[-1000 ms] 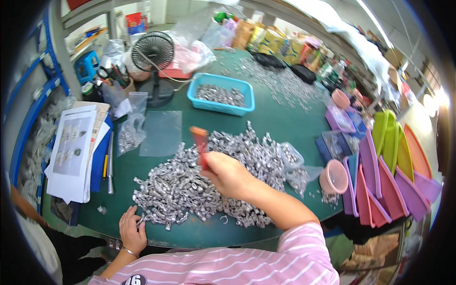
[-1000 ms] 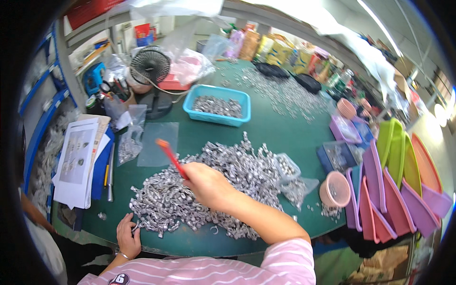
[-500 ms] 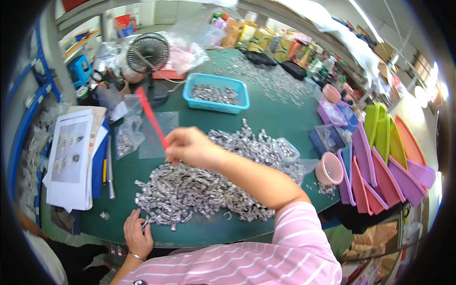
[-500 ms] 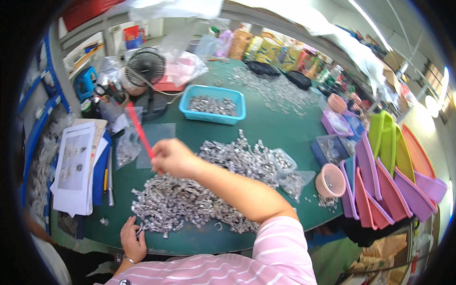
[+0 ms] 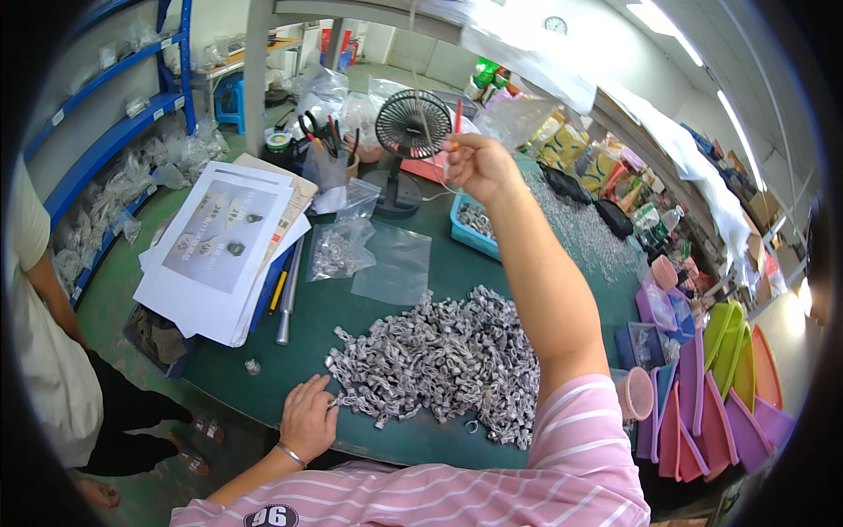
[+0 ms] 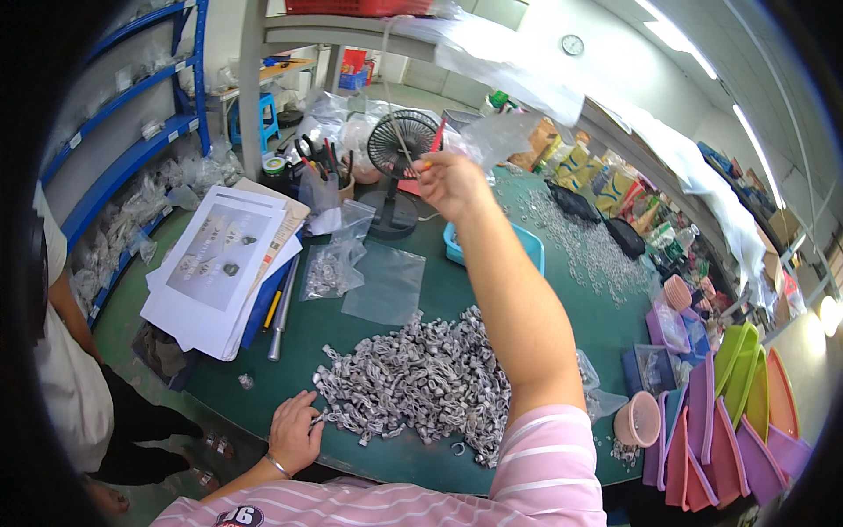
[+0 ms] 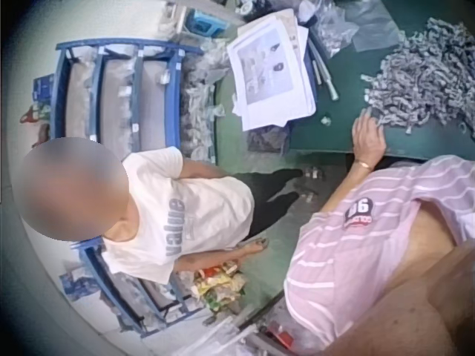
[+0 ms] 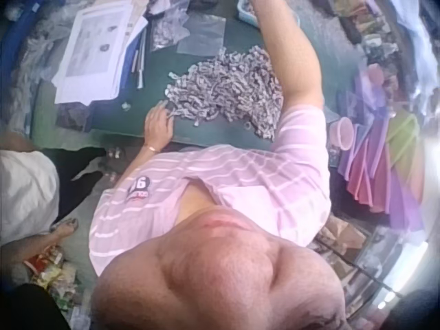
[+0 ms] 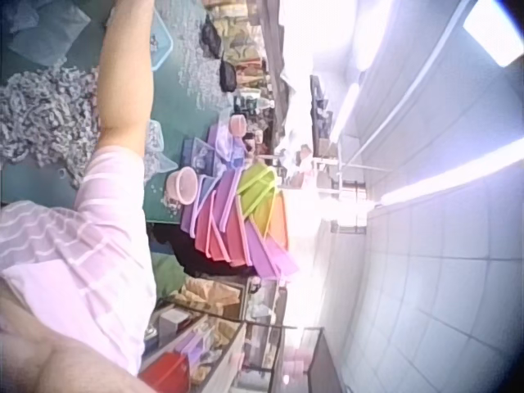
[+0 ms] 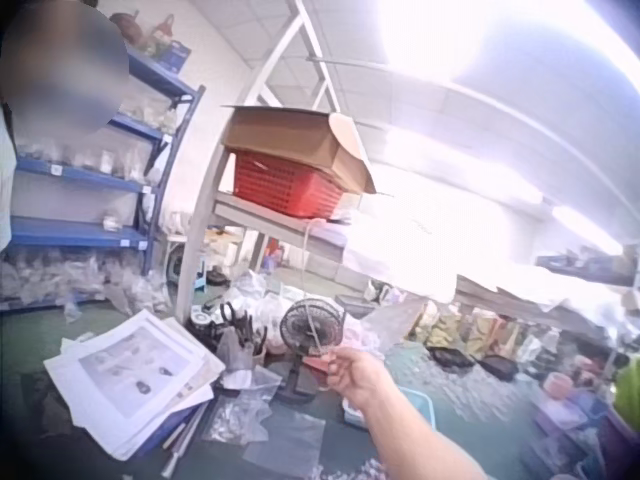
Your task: The person sorts small metal components on a production table, picking them up by hand, showing them to another person, and placing them into a plastic bag.
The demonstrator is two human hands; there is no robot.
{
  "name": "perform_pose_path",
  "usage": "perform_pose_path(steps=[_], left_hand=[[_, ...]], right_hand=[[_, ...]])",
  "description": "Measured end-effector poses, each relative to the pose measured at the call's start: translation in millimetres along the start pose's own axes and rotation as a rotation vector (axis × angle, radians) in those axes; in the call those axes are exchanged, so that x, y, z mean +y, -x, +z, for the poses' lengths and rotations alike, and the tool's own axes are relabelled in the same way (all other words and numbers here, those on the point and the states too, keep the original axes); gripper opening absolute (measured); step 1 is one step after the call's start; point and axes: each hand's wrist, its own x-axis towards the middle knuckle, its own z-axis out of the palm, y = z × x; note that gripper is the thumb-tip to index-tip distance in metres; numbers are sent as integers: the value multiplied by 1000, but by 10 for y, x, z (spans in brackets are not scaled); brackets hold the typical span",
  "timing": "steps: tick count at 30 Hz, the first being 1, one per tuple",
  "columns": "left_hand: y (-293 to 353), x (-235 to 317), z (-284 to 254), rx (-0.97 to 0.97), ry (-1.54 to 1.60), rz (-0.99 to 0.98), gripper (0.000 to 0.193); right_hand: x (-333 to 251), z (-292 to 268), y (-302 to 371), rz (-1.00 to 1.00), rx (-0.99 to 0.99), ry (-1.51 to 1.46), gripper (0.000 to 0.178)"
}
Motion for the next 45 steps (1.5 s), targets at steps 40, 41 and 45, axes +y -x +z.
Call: perform_pose_path(steps=[40,41,45], left_hand=[[20,-47,-32,31,92,-43,40],[28,-48,-42,18,87,-44,43],[53,-64,-45,-26,81,-53,46]], right_hand=[[2611,245,852,-339,-648,1391,30],[2644,254,855,-314,-657,1387,29],[2609,303,884,-190,-660,1379,24]])
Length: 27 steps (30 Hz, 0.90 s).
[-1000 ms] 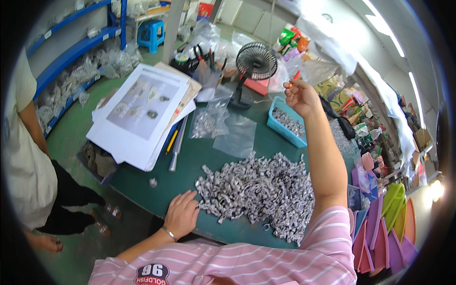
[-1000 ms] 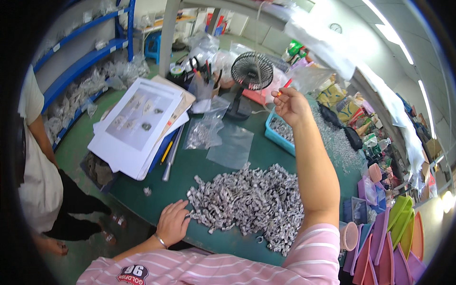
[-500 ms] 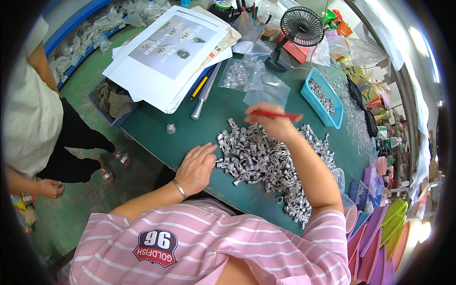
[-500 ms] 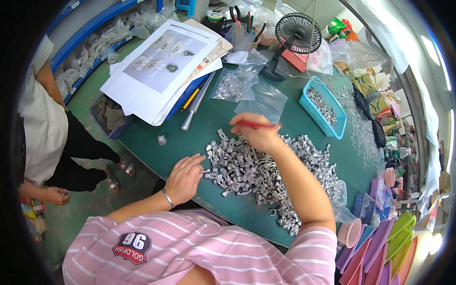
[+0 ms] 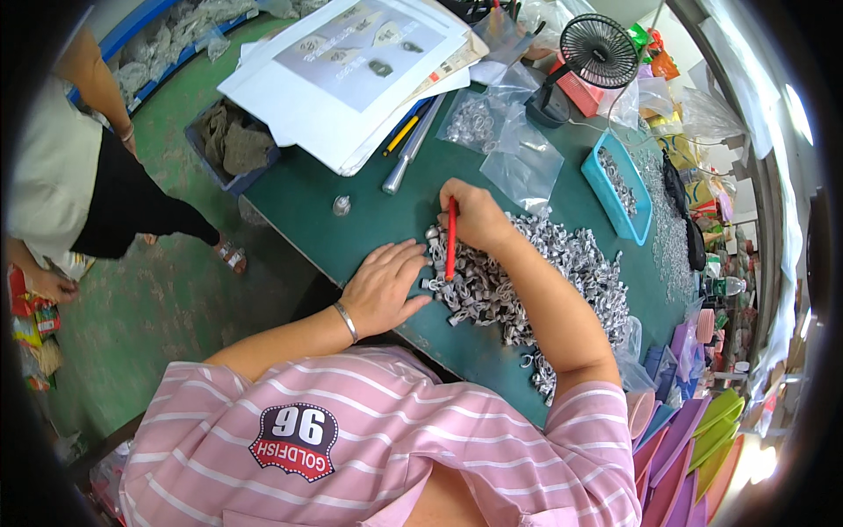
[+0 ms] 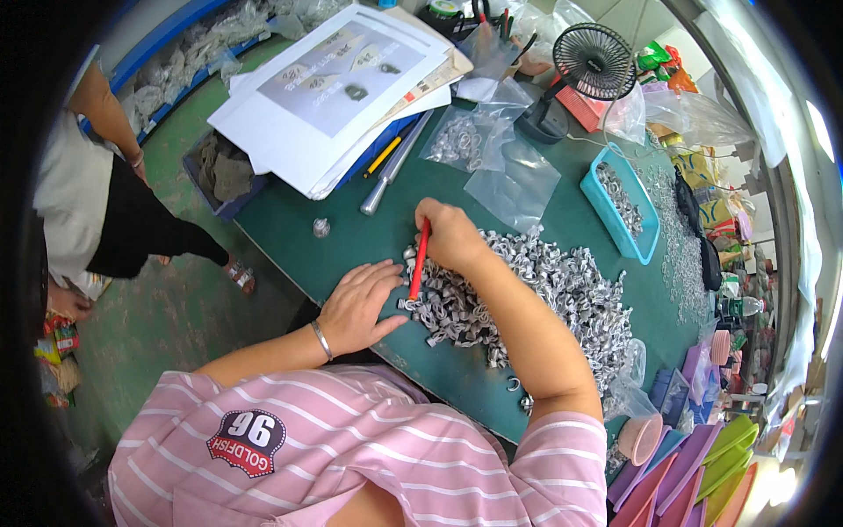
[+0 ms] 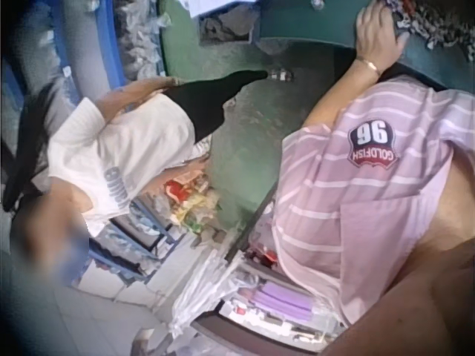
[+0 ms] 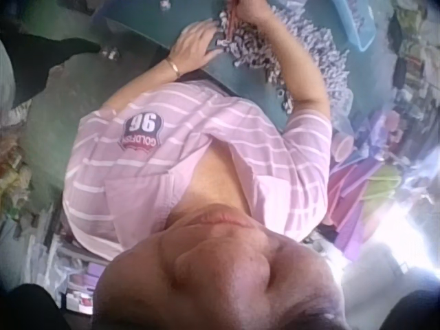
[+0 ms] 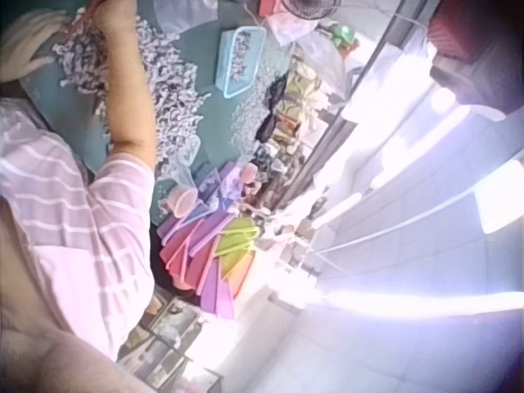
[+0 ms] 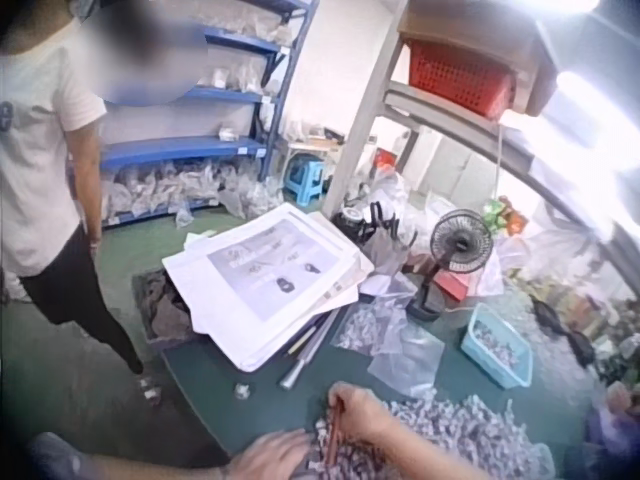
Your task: The person sorts small metal components on a production table, picking them up by hand, showing them to another person, and placing them into a plastic bag.
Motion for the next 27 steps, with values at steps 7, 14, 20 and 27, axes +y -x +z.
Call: perform_pose_path(steps=[7,14,20,27], left_hand=[[2,-16,8,12,-15,5,41],[3,-15,7,26,3,3,45],[16,-29,32,55,16,12,46],[48,-45,-81,296,398,-149,42]], right_hand=[[-252,-67,45,-150,9,161,26],[-304,95,52,-163,-97,343,28],[-349,131,49,-188,-46,394,27],[-434,99,162,-174,232,124,26]])
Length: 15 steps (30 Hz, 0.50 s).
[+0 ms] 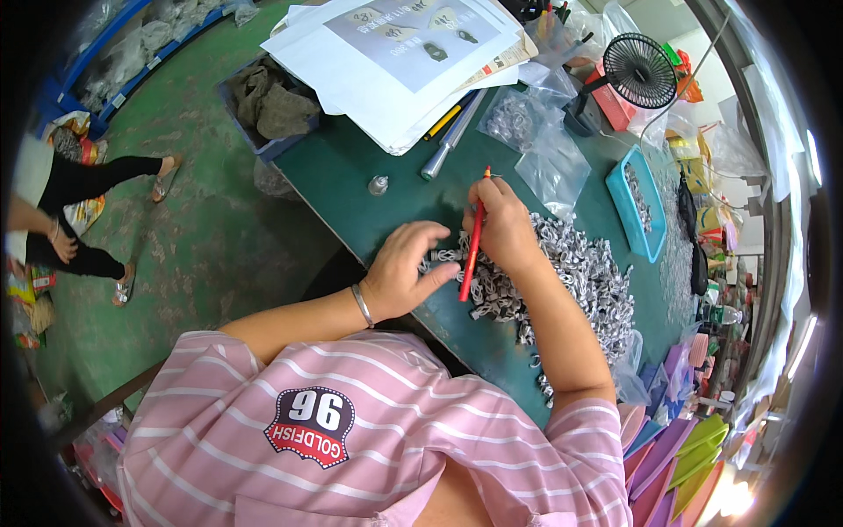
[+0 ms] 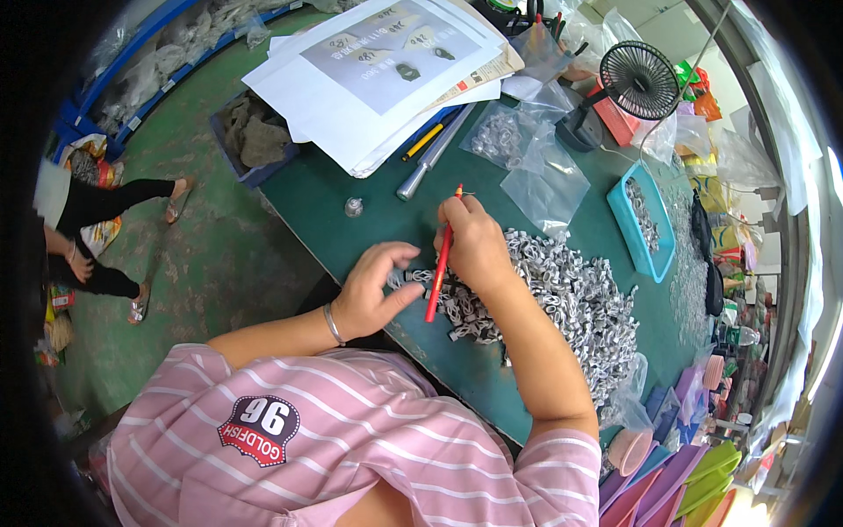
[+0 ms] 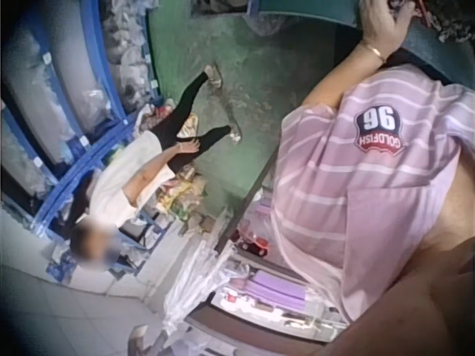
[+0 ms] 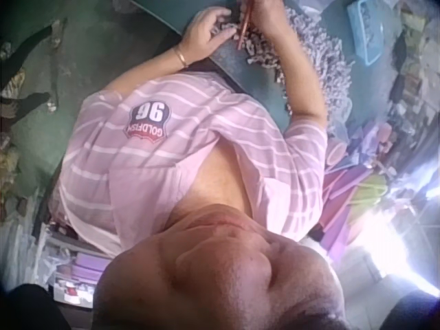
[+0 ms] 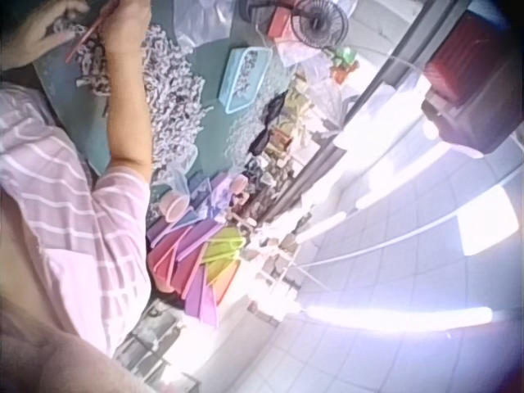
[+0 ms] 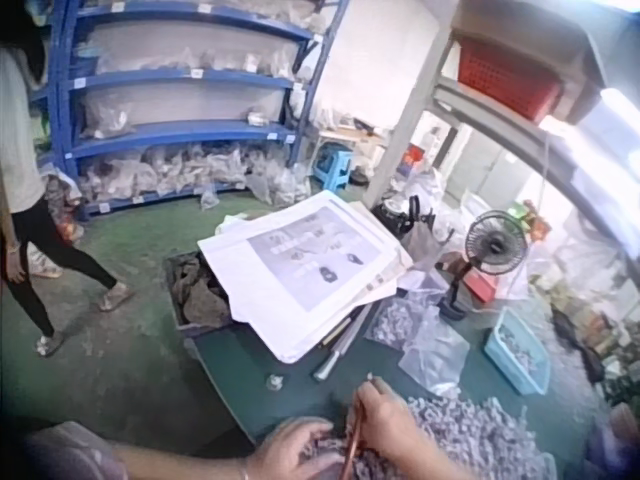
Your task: The person sorts small metal components on a production table, picking them up by hand, showing them to another person, and placing them into a plastic bag.
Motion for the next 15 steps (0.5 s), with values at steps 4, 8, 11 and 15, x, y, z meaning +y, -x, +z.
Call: perform_pose_path(steps=[4,8,11,15], left_hand=[[-176,169,-8,-72,308,-212,37],[-246,40,153,-52,186,-176,36],[-233,-130,224,14,145,-161,34],[-261,-14,65,68,228,-310,33]], right_hand=[[-182,93,64,-12,40,127,29],[-55,156,85,24,159,76,36],[-69,124,138,165,160,28,53],[-223,11,324,168,236,-101,66]])
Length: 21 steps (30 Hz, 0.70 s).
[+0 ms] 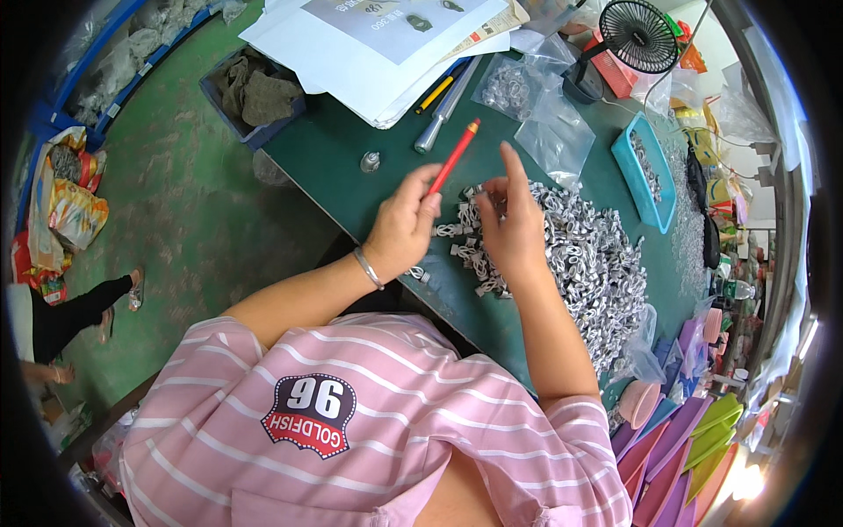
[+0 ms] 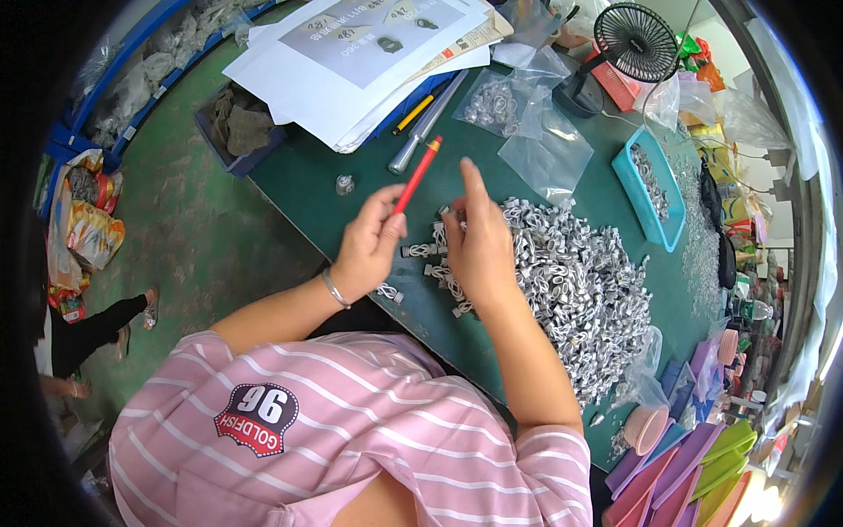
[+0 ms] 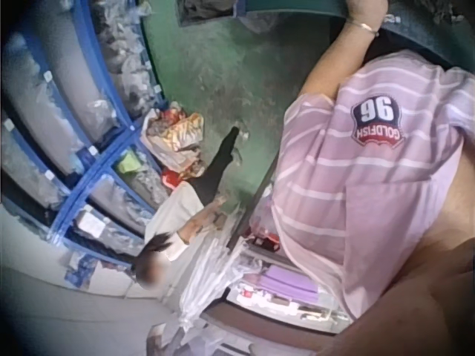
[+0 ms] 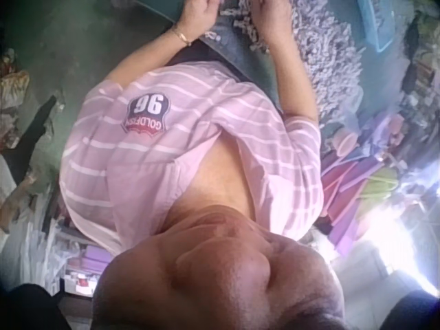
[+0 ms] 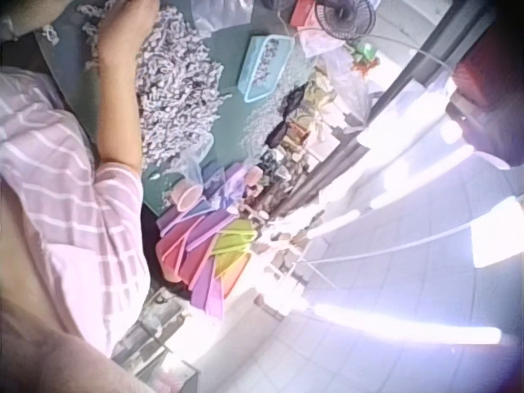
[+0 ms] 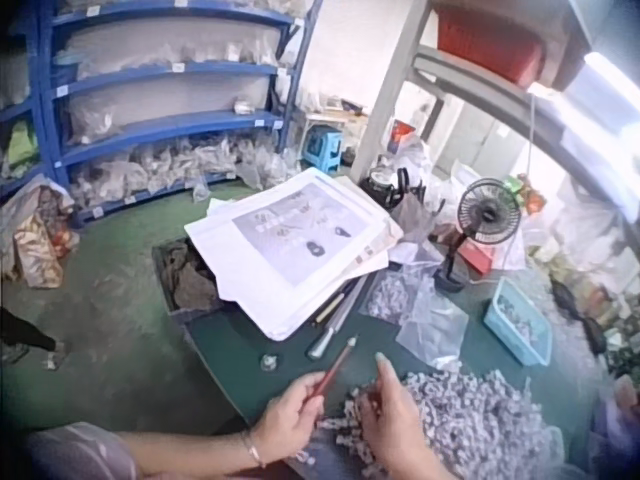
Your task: The person sorts small metal components on a production table, picking them up by hand, showing them to another person, and placing them into a plastic bag.
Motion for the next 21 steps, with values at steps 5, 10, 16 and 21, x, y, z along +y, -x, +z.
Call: perform_pose_path(steps=[5,10,16,21], left_hand=[[-79,25,-257,110,-413,216,53],[-170,-75,-310,98,-619,345,57],[-164,-60,-264,17,-769,307,53],[-137,-118,-197,64,-768,395,47]], right_hand=[[-306,172,624,-426,-344,-258,25],[-145,344,673,-355,-255,-7,23],[-50,180,730,213,-59,-751,27],[-70,49,926,63,168,-951,44]])
